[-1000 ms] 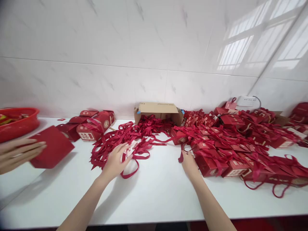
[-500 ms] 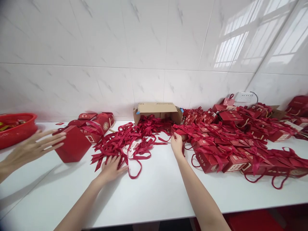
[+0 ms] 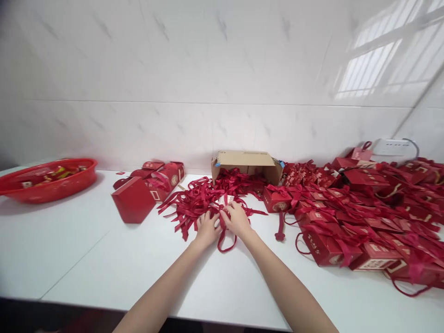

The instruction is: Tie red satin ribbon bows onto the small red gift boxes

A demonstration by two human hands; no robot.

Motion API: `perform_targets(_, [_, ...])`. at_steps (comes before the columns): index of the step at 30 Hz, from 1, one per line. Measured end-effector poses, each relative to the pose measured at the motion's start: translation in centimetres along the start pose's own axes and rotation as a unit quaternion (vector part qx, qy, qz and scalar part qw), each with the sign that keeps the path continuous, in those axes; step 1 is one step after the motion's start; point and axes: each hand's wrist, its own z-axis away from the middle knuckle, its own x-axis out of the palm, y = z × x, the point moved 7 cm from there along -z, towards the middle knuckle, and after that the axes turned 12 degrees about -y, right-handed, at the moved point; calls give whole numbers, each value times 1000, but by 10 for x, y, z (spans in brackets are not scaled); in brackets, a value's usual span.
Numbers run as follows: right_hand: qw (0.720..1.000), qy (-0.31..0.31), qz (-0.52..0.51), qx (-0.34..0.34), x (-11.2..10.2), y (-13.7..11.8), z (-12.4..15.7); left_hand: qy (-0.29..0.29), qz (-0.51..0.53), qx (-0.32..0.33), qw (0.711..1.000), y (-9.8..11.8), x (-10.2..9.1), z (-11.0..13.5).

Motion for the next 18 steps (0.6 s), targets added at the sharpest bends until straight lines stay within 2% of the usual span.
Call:
perform_targets(3, [998, 1, 30, 46, 31, 18, 23, 48, 22, -18, 998, -30, -35, 13])
perform_targets(5, [997, -13, 47, 60, 45, 29, 34, 98, 38, -49, 993, -60, -72, 24])
perform_targets(7, [996, -19, 60, 66, 51, 36, 39, 181, 46, -103, 977, -95, -115, 38])
perform_targets(9, [995, -14, 66, 67, 51, 39, 39, 269, 48, -168, 947, -130, -156, 51])
perform_targets(10, [996, -10, 66, 66, 50, 39, 38, 324, 49, -207, 922, -148, -175, 59])
perform_targets(11, [996, -4, 65, 64, 48, 39, 38, 404, 62, -248, 878, -165, -192, 70])
perform_targets(12, [996, 4, 64, 62, 46, 39, 37, 445, 80, -267, 851, -179, -204, 75])
perform_targets(13, [996, 14, 62, 61, 44, 39, 37, 454, 109, -265, 844, -192, -211, 73])
perform_targets(15, [996, 36, 57, 61, 39, 39, 37, 435, 166, -235, 853, -212, -222, 64])
perform_targets(18, [995, 64, 46, 60, 32, 42, 39, 433, 206, -178, 860, -224, -231, 67])
